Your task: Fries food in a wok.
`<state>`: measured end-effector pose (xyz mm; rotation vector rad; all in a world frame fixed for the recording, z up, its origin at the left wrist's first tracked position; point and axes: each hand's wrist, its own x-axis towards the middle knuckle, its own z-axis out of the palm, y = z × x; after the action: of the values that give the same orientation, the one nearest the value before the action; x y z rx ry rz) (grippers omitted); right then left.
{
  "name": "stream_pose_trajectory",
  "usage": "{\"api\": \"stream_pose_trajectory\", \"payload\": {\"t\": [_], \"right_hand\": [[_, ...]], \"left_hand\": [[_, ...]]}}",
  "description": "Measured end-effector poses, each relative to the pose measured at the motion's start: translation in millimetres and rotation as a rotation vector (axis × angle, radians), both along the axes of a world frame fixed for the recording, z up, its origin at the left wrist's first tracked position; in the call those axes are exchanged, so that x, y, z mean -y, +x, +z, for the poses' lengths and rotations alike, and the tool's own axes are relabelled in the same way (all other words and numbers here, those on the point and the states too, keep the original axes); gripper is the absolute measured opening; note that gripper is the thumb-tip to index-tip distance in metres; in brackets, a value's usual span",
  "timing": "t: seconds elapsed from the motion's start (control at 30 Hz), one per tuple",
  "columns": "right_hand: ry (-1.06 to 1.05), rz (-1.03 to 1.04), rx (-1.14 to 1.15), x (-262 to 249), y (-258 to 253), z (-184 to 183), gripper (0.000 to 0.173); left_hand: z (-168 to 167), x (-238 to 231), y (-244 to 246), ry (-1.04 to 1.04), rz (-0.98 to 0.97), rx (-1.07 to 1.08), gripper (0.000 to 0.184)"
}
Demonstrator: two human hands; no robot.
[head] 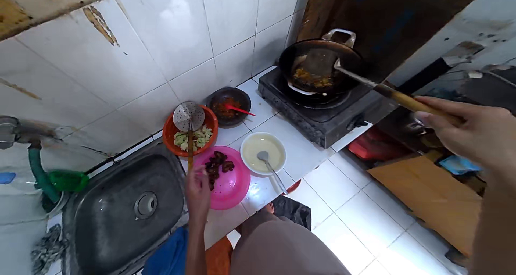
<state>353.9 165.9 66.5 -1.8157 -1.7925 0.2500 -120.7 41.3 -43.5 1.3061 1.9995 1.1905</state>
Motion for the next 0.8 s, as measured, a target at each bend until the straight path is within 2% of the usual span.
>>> {"api": "stream_pose_trajectory", "payload": {"t": [0.03, 0.1, 0.17, 0.27, 0.37, 0.47, 0.57, 0.67, 0.8], "right_hand": [[0.02, -0.007, -0.022, 1, 3, -1, 0.041], [0.048, -0.026, -0.06, 2, 8, -6, 0.045], [0.048, -0.037, -0.091, 4, 12, -8, 0.046], [0.026, -0.033, -0.089, 9, 15, -10, 0.048], [-0.032, -0.027, -0.093, 18, 15, -7, 0.046], [-0.06, -0.047, -0.099, 27, 18, -4, 0.046], [-0.069, -0.068, -0.119, 31, 21, -3, 0.045], [-0.066, -0.086, -0.126, 31, 24, -3, 0.046], [-0.041, -0.091, -0.149, 24, 24, -7, 0.046]], "left_hand": [[4, -6, -8, -0.089, 0.129, -0.088, 0.035], [3, -18, -26, -0.325, 0.24, -0.109, 0.052], [-12, -29, -43, -0.521, 0.208, 0.02, 0.06], [-29, -44, -55, -0.643, 0.111, 0.238, 0.048], [-19, -44, -53, -0.487, 0.124, 0.47, 0.034], [20, -34, -47, -0.292, 0.098, 0.642, 0.037], [65, -28, -43, -0.173, -0.012, 0.653, 0.036], [103, -29, -34, -0.143, -0.196, 0.654, 0.032], [120, -55, 2, -0.176, -0.421, 0.745, 0.025]]}}
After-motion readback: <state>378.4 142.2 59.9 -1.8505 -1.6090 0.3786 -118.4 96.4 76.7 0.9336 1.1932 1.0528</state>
